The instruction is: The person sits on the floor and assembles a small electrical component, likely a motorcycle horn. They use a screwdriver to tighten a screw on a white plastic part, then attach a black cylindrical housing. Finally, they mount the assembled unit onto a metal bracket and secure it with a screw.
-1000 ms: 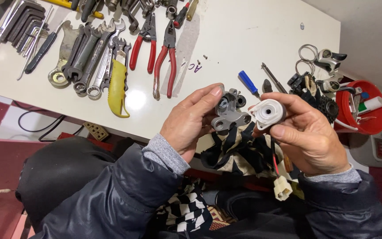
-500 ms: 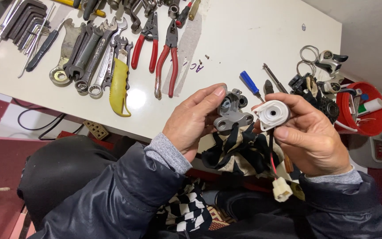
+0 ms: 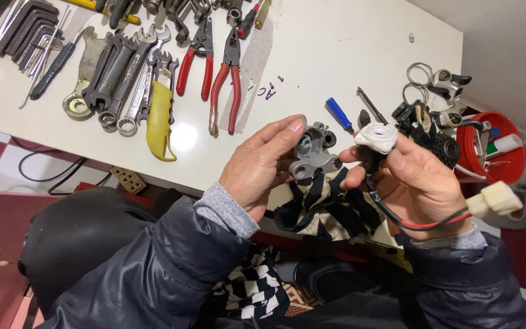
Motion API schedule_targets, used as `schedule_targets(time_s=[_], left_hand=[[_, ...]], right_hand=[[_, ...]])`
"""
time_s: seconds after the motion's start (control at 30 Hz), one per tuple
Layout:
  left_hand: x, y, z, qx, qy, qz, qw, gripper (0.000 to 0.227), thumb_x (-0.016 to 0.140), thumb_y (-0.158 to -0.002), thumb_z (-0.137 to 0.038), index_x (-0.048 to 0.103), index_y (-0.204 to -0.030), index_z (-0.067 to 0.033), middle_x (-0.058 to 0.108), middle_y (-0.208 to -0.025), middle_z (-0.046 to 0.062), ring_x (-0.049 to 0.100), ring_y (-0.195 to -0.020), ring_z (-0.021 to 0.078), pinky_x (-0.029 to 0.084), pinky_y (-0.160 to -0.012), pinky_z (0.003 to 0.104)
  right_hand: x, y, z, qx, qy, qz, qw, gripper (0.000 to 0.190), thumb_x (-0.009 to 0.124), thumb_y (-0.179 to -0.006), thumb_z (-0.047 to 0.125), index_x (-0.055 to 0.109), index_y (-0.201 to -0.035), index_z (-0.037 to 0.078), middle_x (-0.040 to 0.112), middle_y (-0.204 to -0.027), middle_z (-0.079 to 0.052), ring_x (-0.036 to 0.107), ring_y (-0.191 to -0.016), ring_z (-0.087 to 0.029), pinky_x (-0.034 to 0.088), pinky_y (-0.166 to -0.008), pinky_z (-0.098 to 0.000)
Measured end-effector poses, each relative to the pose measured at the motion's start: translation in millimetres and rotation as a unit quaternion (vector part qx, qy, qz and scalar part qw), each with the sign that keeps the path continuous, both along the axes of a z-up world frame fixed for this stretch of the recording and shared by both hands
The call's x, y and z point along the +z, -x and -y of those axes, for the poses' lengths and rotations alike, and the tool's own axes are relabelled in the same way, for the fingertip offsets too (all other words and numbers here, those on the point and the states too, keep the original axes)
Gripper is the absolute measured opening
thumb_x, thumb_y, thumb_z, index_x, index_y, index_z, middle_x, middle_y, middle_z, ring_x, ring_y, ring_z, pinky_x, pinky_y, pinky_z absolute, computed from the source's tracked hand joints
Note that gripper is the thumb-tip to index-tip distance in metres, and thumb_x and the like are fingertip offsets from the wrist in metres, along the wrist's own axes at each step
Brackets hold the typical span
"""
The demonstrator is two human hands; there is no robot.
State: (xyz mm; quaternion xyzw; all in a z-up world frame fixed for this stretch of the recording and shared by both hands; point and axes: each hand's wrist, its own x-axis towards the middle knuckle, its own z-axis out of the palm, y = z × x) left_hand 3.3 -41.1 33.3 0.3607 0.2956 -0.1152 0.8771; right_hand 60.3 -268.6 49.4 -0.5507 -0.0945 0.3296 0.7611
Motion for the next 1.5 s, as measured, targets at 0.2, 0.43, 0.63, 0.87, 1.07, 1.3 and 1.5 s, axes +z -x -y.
schedule_targets(time_s=[0.2, 0.43, 0.63, 0.87, 1.07, 1.3, 1.5], left_hand=[[2, 1, -2, -0.008, -0.016, -0.011, 1.000, 0.041, 0.068, -0.086, -0.032, 0.075, -0.122, -0.0146, 0.071, -0.092, 0.002, 0.058, -0.072, 0.0117, 0.044, -0.063, 0.026], [-3, 1, -2, 0.003, -0.003, 0.001, 1.000, 0.038, 0.068, -0.088, -0.030, 0.075, -0.121, -0.0128, 0.070, -0.092, 0.002, 0.059, -0.074, 0.0122, 0.047, -0.065, 0.028], [-2, 1, -3, -0.002, -0.011, -0.001, 1.000, 0.038, 0.068, -0.088, -0.030, 0.075, -0.121, -0.0135, 0.069, -0.091, 0.001, 0.058, -0.072, 0.0120, 0.046, -0.063, 0.026], [-12, -3, 3, 0.008, 0.012, 0.015, 1.000, 0.039, 0.069, -0.088, -0.028, 0.075, -0.123, -0.0111, 0.071, -0.092, 0.000, 0.057, -0.070, 0.0093, 0.044, -0.059, 0.023], [-20, -5, 8, -0.001, 0.022, 0.025, 0.999, 0.038, 0.065, -0.092, -0.026, 0.073, -0.125, -0.0106, 0.073, -0.101, 0.002, 0.062, -0.078, 0.0113, 0.049, -0.066, 0.024], [-31, -4, 14, -0.009, 0.006, 0.047, 0.999, 0.039, 0.066, -0.090, -0.029, 0.074, -0.124, -0.0124, 0.073, -0.098, 0.003, 0.061, -0.074, 0.0130, 0.049, -0.060, 0.026], [-21, -2, 10, -0.025, 0.010, 0.041, 0.999, 0.040, 0.062, -0.092, -0.026, 0.073, -0.127, -0.0107, 0.071, -0.103, 0.007, 0.062, -0.079, 0.0161, 0.056, -0.065, 0.028]], right_hand=[[-4, 1, -1, 0.012, -0.055, -0.011, 0.998, 0.051, 0.067, -0.097, 0.014, 0.051, -0.139, -0.010, 0.064, -0.123, -0.036, 0.072, -0.095, -0.039, 0.058, -0.086, -0.0471], [2, 0, -3, 0.026, -0.025, 0.004, 0.999, 0.049, 0.061, -0.097, 0.008, 0.047, -0.141, -0.009, 0.060, -0.129, -0.038, 0.070, -0.099, -0.040, 0.054, -0.092, -0.0413], [2, 1, -5, 0.007, 0.050, 0.045, 0.998, 0.058, 0.065, -0.091, 0.010, 0.048, -0.144, -0.008, 0.063, -0.130, -0.028, 0.072, -0.091, -0.036, 0.050, -0.070, -0.0202], [23, 11, -19, -0.082, 0.205, 0.059, 0.973, 0.051, 0.063, -0.082, -0.002, 0.057, -0.132, -0.001, 0.067, -0.104, -0.024, 0.071, -0.075, -0.037, 0.060, -0.074, -0.0401], [31, 17, -33, -0.087, 0.253, 0.112, 0.957, 0.044, 0.067, -0.079, -0.006, 0.061, -0.123, -0.002, 0.069, -0.099, -0.021, 0.071, -0.074, -0.033, 0.060, -0.077, -0.0380], [25, 22, -40, -0.116, 0.291, 0.143, 0.939, 0.045, 0.074, -0.076, -0.011, 0.063, -0.118, 0.002, 0.068, -0.096, -0.012, 0.063, -0.080, -0.014, 0.056, -0.079, -0.0248], [39, 26, -52, -0.068, 0.395, 0.219, 0.890, 0.046, 0.082, -0.077, 0.000, 0.069, -0.121, 0.006, 0.056, -0.079, -0.002, 0.050, -0.071, -0.011, 0.050, -0.068, -0.0225]])
